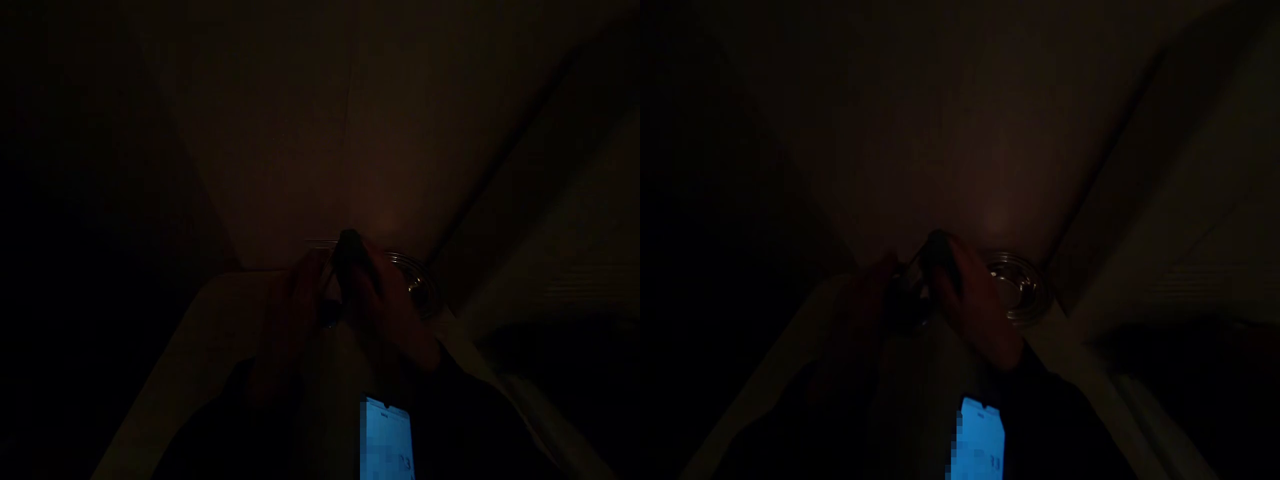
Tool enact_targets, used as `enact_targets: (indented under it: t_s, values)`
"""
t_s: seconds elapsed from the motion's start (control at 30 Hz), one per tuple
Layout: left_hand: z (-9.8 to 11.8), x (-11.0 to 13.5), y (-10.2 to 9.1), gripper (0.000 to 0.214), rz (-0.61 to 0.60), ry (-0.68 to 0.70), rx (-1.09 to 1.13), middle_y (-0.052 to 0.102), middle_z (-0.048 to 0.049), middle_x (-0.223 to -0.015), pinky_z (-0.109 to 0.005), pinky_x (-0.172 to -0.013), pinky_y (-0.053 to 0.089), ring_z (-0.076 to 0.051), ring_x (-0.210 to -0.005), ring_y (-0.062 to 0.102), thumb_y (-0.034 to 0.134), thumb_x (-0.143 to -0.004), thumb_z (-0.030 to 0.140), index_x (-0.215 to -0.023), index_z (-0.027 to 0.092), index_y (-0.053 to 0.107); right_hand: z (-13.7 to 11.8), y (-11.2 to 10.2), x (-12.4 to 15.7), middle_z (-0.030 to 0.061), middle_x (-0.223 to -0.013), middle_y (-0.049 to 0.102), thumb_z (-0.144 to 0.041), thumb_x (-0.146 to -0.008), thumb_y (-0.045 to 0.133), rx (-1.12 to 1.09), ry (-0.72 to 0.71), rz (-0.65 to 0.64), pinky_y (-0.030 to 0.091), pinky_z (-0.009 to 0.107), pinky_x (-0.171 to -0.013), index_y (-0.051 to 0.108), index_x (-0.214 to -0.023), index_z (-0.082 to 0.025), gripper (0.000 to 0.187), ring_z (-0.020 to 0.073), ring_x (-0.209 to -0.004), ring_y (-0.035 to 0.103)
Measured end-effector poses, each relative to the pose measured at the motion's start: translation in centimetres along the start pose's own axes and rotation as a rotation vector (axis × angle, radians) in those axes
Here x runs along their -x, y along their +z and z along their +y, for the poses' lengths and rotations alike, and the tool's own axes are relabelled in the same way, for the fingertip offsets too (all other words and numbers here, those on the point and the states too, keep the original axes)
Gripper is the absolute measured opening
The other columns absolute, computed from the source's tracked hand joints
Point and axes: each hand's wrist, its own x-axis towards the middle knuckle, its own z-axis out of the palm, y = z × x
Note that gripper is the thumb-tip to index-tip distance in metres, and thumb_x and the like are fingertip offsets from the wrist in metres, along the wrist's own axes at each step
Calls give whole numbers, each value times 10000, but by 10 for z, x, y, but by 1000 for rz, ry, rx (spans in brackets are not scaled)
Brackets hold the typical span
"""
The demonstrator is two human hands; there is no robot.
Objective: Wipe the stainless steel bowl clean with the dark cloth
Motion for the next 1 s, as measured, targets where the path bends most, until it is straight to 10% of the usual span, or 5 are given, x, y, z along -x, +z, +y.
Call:
enact_targets:
  t_s: [0.2,0.37,0.57,1.0]
  values:
    - [-1,1,1,320,4,26,26,673,-26,-708,-231,-596,485,-158,-673,626,537,-828,460,-737,178,658,-7,0,15,173,-1511,346,-278,-880,524,98,-212,-120,333,571,-1112,398,-1416,-168,561,325,-1438,235]
    - [-3,2,1,319,-42,50,29,622,7,-641,-219,-534,448,-134,-594,572,558,-815,471,-700,185,640,1,1,-2,140,-1361,537,-263,-938,404,-23,-27,-2,414,495,-1073,461,-1358,-185,431,257,-1278,496]
    - [1,3,-2,233,-9,68,47,593,11,-625,-204,-512,417,-119,-582,534,563,-820,355,-671,184,619,-12,6,7,187,-1466,402,-286,-883,493,131,-133,-59,327,558,-1118,433,-1378,-124,524,325,-1401,306]
    - [-1,7,3,296,-67,-18,-1,587,25,-584,-208,-536,429,-121,-569,539,547,-813,415,-636,189,621,-8,-5,21,154,-1403,488,-240,-900,506,118,-86,14,462,522,-1026,240,-1473,-207,633,294,-1275,498]
